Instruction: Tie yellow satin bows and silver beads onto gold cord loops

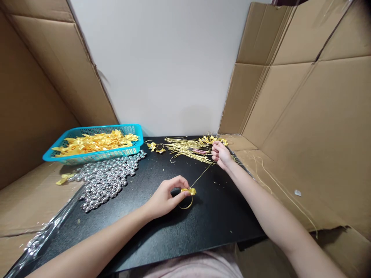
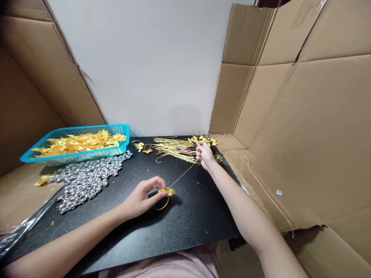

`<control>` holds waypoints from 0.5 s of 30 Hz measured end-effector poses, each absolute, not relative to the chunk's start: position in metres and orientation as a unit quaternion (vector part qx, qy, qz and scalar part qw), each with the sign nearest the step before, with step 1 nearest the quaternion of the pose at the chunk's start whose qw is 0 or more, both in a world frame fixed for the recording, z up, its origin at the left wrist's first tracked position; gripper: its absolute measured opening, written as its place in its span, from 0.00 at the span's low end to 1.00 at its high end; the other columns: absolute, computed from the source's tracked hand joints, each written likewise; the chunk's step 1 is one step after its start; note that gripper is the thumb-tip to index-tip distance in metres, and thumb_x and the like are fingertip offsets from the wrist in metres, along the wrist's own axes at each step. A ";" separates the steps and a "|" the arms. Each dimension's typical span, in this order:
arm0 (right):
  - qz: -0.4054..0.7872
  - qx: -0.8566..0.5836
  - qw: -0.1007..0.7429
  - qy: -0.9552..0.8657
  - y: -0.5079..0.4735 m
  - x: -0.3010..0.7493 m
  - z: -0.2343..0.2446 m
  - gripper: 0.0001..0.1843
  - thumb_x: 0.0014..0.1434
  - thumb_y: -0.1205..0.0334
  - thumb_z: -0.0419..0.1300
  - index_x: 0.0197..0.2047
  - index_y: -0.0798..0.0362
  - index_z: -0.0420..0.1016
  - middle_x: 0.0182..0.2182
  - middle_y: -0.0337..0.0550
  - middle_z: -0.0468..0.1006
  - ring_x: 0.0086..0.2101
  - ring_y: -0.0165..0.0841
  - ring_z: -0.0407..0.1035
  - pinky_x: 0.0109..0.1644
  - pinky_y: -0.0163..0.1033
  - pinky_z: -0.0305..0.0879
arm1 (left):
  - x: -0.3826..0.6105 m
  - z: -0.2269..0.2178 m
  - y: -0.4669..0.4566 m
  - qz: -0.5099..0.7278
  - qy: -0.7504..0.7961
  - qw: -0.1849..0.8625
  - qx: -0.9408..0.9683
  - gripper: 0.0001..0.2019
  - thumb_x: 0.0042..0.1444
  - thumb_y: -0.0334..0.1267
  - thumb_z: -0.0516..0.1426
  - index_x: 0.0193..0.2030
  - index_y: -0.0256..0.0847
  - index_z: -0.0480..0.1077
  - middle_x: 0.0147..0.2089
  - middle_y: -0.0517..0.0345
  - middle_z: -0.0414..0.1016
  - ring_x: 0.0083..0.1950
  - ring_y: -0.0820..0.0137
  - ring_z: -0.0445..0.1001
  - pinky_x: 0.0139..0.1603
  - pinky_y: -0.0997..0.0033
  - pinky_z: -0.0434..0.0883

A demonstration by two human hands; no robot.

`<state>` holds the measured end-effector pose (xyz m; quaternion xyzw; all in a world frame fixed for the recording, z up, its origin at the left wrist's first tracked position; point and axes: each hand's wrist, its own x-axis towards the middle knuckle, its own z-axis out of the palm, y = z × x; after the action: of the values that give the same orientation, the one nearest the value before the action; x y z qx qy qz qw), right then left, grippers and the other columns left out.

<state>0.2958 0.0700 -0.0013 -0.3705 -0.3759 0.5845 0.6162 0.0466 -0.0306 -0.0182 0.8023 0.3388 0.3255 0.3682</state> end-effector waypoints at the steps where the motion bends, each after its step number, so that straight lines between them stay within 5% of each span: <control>1: 0.580 -0.369 0.621 -0.377 0.070 0.295 -0.001 0.13 0.54 0.64 0.61 0.31 0.49 0.56 0.16 0.23 0.53 0.12 0.18 0.40 0.14 0.22 0.37 | 0.047 -0.017 -0.031 0.321 0.335 0.364 0.808 0.05 0.59 0.38 0.57 0.36 0.39 0.68 0.34 0.58 0.76 0.36 0.71 0.74 0.41 0.72 0.68; 9: 0.550 -0.337 0.663 -0.380 0.062 0.292 0.016 0.11 0.56 0.65 0.60 0.31 0.49 0.58 0.18 0.26 0.54 0.14 0.19 0.40 0.14 0.23 0.39 | 0.048 -0.016 -0.034 0.320 0.334 0.358 0.811 0.06 0.59 0.37 0.56 0.33 0.39 0.67 0.32 0.60 0.73 0.35 0.72 0.71 0.40 0.72 0.67; 15: 0.535 -0.231 0.680 -0.446 0.011 0.289 0.078 0.06 0.59 0.65 0.57 0.33 0.48 0.62 0.21 0.30 0.50 0.17 0.23 0.43 0.15 0.26 0.45 | 0.050 -0.021 -0.030 0.339 0.378 0.453 0.733 0.11 0.56 0.43 0.59 0.31 0.38 0.65 0.29 0.60 0.74 0.31 0.73 0.73 0.35 0.74 0.68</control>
<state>0.2894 0.0108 0.0780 -0.2311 -0.4461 0.5346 0.6796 0.0496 -0.0295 -0.0205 0.7335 0.3775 0.3385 0.4527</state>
